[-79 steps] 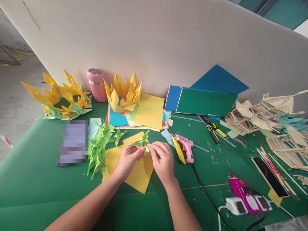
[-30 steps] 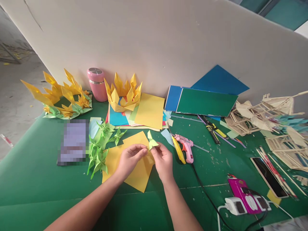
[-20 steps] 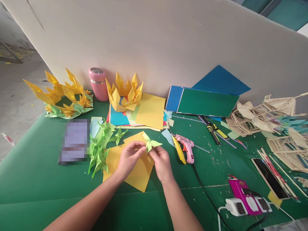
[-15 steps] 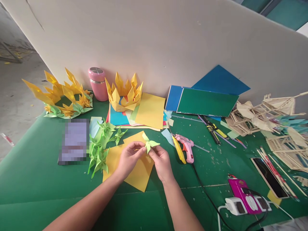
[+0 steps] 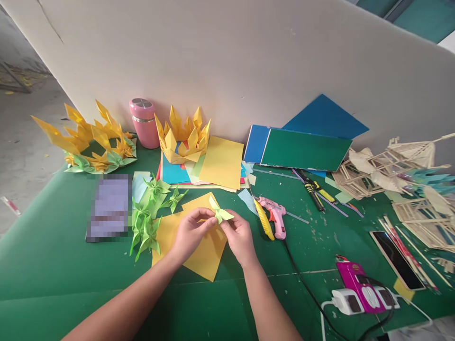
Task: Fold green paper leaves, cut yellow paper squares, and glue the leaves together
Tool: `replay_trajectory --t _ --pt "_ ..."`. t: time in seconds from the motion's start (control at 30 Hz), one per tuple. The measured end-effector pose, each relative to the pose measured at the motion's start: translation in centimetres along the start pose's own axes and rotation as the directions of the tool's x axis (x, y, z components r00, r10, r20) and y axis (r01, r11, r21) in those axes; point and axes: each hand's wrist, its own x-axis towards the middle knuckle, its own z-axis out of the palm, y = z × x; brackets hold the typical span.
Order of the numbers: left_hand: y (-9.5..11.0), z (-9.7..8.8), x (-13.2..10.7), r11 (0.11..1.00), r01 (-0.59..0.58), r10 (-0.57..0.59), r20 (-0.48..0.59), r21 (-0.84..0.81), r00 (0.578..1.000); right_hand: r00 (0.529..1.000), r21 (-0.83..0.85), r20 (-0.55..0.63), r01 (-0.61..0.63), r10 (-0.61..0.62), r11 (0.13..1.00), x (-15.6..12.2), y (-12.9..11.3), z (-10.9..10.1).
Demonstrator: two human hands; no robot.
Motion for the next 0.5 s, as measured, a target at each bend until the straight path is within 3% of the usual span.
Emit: replay_trajectory --t 0.13,0.37,0.5 --pt "-0.10 0.07 0.04 1.000 -0.028 0.028 -0.022 0.008 0.999 0.999 -0.044 0.013 0.043 -0.042 0.998 -0.08 -0.04 -0.06" --pt "0.18 0.03 0.13 0.998 -0.059 0.059 -0.004 -0.013 0.998 0.993 0.094 0.108 -0.067 0.057 0.993 0.16 0.40 -0.71" --pt "0.25 0.04 0.06 0.999 -0.051 0.051 0.018 -0.004 0.999 0.992 0.056 0.120 -0.037 0.030 0.998 0.34 0.31 -0.93"
